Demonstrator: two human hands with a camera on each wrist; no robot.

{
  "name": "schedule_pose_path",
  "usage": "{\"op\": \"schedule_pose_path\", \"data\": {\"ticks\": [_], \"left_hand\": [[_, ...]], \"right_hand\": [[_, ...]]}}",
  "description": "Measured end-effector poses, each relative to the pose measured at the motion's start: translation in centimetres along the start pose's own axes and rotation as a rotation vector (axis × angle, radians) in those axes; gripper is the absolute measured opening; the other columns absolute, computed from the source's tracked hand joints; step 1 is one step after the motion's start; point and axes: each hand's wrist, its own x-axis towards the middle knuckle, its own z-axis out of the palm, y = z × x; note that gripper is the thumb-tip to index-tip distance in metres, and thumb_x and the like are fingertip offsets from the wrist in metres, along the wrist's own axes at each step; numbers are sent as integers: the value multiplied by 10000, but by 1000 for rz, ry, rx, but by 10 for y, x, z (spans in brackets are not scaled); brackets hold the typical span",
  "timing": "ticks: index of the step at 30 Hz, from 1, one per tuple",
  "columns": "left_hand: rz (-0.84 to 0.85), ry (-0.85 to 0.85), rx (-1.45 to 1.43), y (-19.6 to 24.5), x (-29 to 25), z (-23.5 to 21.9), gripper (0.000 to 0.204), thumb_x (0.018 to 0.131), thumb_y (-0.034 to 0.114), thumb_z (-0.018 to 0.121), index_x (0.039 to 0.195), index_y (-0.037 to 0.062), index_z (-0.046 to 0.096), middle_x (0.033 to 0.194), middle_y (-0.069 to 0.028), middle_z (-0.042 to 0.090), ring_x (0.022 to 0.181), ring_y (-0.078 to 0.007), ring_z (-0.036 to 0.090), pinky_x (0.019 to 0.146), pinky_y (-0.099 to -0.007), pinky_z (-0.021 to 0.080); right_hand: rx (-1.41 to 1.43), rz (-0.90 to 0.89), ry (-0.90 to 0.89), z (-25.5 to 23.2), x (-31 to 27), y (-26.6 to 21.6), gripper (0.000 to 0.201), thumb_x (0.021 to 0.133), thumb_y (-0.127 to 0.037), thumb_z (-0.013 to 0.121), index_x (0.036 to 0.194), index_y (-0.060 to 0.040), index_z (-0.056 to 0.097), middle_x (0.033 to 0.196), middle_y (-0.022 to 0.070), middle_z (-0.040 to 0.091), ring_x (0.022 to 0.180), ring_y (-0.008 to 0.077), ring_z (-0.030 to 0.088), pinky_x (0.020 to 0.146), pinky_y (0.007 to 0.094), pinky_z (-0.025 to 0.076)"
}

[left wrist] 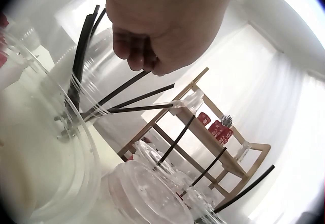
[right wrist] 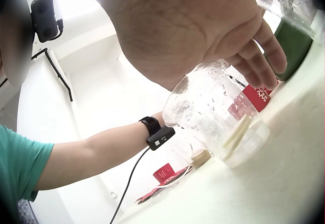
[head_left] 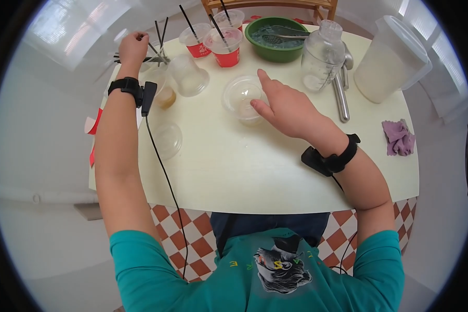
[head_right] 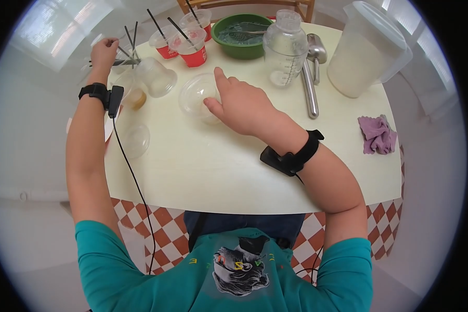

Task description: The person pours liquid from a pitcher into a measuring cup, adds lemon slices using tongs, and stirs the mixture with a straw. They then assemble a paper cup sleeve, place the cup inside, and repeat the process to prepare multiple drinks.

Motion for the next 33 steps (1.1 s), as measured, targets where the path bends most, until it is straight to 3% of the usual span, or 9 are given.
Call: {"op": "schedule_pose_path", "data": {"ticks": [2,7,11,12,14,17,20,30,33], "left_hand": [[76,85,120,7,-3,-6,253,809,305,633,922,99,725,837,-77,712,797,-246,676,727,-354,510],[162,130,70,39,-6,-59,250,817,303,639,920,91,722,825,-70,711,773,-232,673,725,-339,508],[318,227,-170,86,-44,-116,200,855,218,672,927,35,709,801,-37,697,709,-108,628,676,-245,487],[320,226,-169,99,-58,-127,200,855,218,672,927,35,709,801,-37,697,709,-108,628,676,-245,487],[311,6,-520,123,-85,-141,179,870,172,678,938,8,698,785,-20,664,679,-79,587,656,-200,468],[350,-196,-632,150,-119,-139,168,875,154,679,940,0,685,764,-13,634,662,-72,562,641,-191,465],[294,-288,-726,170,-142,-124,167,878,159,674,929,1,678,742,-13,625,657,-74,567,630,-206,473],[311,-361,-752,185,-140,-102,185,897,165,641,922,-16,670,714,-13,618,630,-66,567,594,-220,470],[298,-356,-671,184,-137,-103,170,912,176,612,918,19,676,676,-18,610,630,-85,574,641,-232,461]], "right_hand": [[-2,5,-1,0,-1,0,697,949,-420,460,1426,51,270,1097,210,582,974,342,597,800,438,510],[8,-1,5,-1,-1,-1,696,941,-419,476,1414,57,290,1084,207,587,958,341,600,785,437,511],[2,-2,12,0,-1,-1,699,938,-425,480,1407,60,298,1091,203,585,960,335,598,781,437,512],[-23,-10,22,-1,-1,-1,701,934,-426,491,1402,62,306,1101,202,580,983,332,587,790,435,510],[-51,-20,32,-1,-1,-1,703,929,-426,502,1397,64,314,1111,202,575,1006,330,576,799,432,509],[-80,-56,103,3,-2,1,700,916,-417,531,1385,64,333,1131,199,562,1058,329,546,824,428,504],[-85,-101,204,6,-2,2,688,909,-403,550,1372,65,349,1140,199,554,1081,333,528,844,425,500],[-42,-96,164,4,-1,2,632,901,-384,570,1329,49,401,1126,188,560,1066,335,542,841,425,501],[-40,-99,159,2,-1,2,627,901,-383,571,1325,47,406,1111,187,566,1061,333,546,838,425,500]]}}
